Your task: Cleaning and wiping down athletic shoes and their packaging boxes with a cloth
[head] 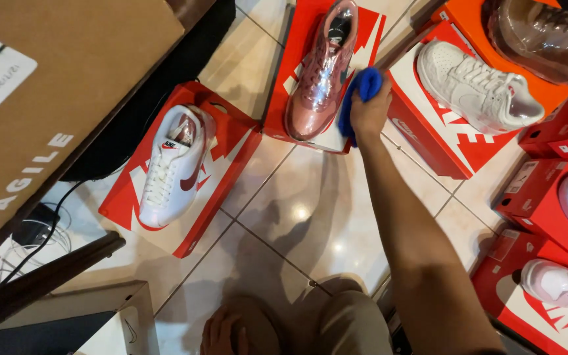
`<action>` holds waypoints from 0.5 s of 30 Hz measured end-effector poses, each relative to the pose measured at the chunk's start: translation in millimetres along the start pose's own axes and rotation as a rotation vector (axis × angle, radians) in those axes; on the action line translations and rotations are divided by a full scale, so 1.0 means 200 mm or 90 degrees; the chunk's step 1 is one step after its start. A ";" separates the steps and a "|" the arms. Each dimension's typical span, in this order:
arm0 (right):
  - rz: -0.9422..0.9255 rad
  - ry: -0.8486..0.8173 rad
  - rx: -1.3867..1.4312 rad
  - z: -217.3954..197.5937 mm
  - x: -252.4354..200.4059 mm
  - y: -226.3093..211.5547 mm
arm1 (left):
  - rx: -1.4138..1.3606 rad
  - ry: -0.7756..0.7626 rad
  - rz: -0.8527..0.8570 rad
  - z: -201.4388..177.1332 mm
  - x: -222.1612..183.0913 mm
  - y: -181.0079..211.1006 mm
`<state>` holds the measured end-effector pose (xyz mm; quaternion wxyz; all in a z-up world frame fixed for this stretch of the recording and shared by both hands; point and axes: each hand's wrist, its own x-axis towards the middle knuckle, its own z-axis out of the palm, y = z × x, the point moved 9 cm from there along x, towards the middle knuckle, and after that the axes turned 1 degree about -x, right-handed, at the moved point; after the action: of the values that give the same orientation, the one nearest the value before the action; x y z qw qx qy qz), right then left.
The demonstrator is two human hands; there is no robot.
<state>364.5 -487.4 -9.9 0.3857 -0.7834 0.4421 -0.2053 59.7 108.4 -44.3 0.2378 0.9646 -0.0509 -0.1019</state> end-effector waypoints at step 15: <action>0.120 -0.115 0.020 -0.04 -0.30 0.06 | -1.068 0.249 -0.578 -0.06 1.01 -0.07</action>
<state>321.9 -443.4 -13.7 0.4538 -0.7472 0.4743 -0.1039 259.5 96.8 -74.2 0.7902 0.4092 0.4556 -0.0249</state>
